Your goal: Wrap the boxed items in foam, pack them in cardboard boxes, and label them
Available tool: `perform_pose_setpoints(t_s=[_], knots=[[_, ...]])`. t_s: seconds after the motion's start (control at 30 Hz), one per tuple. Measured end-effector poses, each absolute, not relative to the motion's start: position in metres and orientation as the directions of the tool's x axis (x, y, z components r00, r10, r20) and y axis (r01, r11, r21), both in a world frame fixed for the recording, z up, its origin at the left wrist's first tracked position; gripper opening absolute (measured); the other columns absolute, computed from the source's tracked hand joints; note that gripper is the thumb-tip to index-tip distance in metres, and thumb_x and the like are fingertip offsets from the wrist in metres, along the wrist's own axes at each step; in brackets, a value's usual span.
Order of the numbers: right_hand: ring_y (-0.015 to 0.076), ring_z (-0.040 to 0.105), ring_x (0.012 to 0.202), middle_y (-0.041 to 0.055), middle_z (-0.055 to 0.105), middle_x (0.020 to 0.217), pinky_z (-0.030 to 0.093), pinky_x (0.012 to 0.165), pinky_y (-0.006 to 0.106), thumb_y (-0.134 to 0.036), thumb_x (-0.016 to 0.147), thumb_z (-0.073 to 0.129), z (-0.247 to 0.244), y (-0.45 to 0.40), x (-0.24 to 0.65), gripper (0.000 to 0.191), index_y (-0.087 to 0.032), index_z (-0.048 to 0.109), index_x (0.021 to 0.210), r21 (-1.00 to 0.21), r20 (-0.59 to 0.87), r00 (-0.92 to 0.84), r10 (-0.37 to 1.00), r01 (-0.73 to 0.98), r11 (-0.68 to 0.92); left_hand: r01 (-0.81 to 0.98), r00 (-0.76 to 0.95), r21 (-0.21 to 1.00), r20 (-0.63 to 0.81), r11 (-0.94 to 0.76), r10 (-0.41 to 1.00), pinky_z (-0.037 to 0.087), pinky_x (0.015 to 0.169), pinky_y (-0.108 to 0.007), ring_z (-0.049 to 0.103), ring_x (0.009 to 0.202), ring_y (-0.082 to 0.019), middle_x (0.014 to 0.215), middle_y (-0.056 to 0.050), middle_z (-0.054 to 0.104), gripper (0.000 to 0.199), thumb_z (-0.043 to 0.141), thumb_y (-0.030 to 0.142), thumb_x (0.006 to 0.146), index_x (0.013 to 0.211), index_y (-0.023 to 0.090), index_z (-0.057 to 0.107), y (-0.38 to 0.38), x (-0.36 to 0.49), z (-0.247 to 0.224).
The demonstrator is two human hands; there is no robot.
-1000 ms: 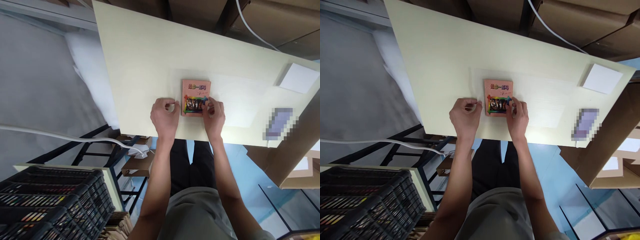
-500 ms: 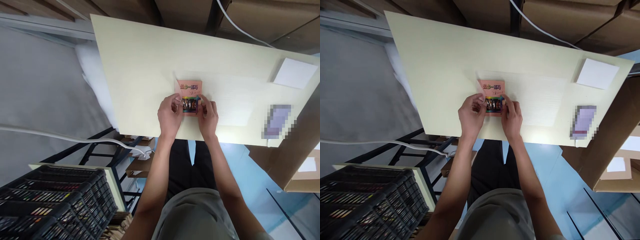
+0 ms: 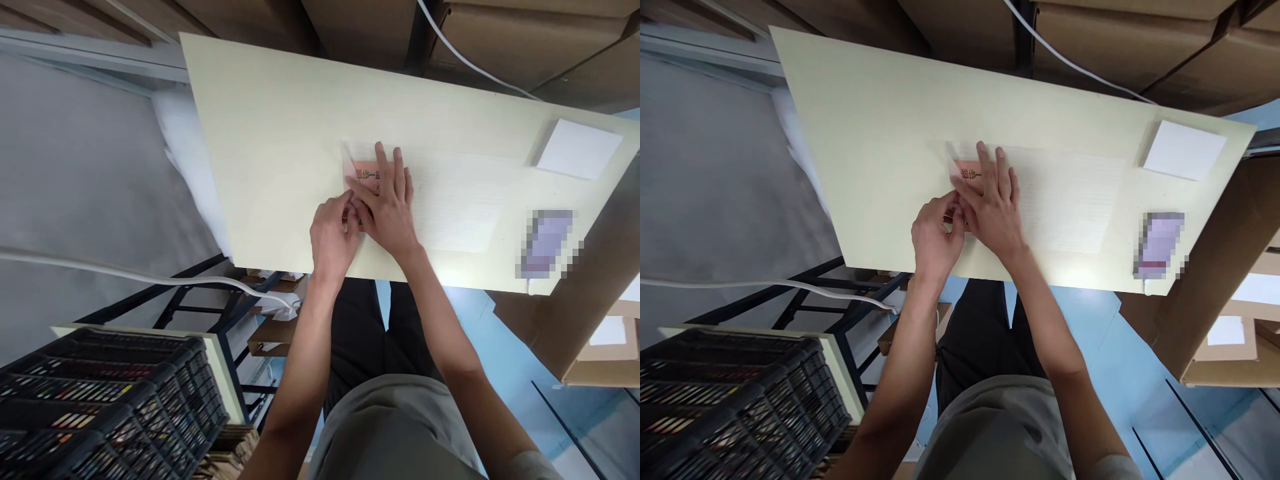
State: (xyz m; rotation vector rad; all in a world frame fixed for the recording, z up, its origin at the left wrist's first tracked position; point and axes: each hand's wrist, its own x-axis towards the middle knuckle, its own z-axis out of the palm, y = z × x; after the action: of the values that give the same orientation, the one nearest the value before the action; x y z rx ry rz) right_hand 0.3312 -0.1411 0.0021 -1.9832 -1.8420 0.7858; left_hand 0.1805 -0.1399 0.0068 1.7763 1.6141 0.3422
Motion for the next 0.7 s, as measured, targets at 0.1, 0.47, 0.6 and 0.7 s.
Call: perform_pose_setpoints(t_s=[0.1,0.47,0.6,0.7], knots=[[0.0433,0.009,0.182,0.0037,0.03,0.191,0.024,0.139,0.083,-0.036,0.113,0.066,-0.005,-0.14,0.342,0.045,-0.038,0.063,0.158,-0.559,-0.17,0.007,0.985,0.823,-0.103,0.763,0.134,0.642,-0.28,0.081,0.951,0.063,0.1,-0.043,0.075,0.104,-0.025,0.121,-0.01,0.074,0.041,0.06,0.021,0.106,0.147,0.023,0.066,-0.141,0.185,0.01],[0.0408,0.009,0.182,0.0033,0.021,0.195,0.033,0.138,0.078,-0.037,0.114,0.062,-0.016,-0.15,0.336,0.061,-0.04,0.048,0.173,-0.502,-0.235,0.024,0.972,0.853,-0.142,0.644,-0.219,0.535,-0.556,0.547,0.802,0.058,0.083,-0.035,0.069,0.079,-0.018,0.094,-0.002,0.075,0.018,0.081,0.026,0.087,0.103,0.021,0.074,-0.131,0.195,0.013],[0.0413,0.008,0.182,0.0031,0.018,0.195,0.035,0.137,0.076,-0.037,0.114,0.063,-0.013,-0.149,0.342,0.062,-0.04,0.047,0.174,-0.519,-0.273,0.007,0.962,0.841,-0.154,0.622,-0.215,0.557,-0.555,0.551,0.803,0.056,0.076,-0.031,0.067,0.075,-0.017,0.085,0.001,0.072,0.014,0.08,0.024,0.085,0.096,0.021,0.072,-0.128,0.199,0.017],[0.0433,0.009,0.182,0.0053,0.023,0.193,0.037,0.136,0.077,-0.04,0.115,0.063,-0.007,-0.15,0.35,0.058,-0.039,0.051,0.171,-0.599,-0.238,0.019,0.971,0.784,-0.162,0.666,-0.218,0.589,-0.432,0.458,0.875,0.059,0.079,-0.033,0.071,0.081,-0.018,0.095,-0.002,0.075,0.015,0.078,0.023,0.089,0.101,0.022,0.068,-0.136,0.207,0.027]])
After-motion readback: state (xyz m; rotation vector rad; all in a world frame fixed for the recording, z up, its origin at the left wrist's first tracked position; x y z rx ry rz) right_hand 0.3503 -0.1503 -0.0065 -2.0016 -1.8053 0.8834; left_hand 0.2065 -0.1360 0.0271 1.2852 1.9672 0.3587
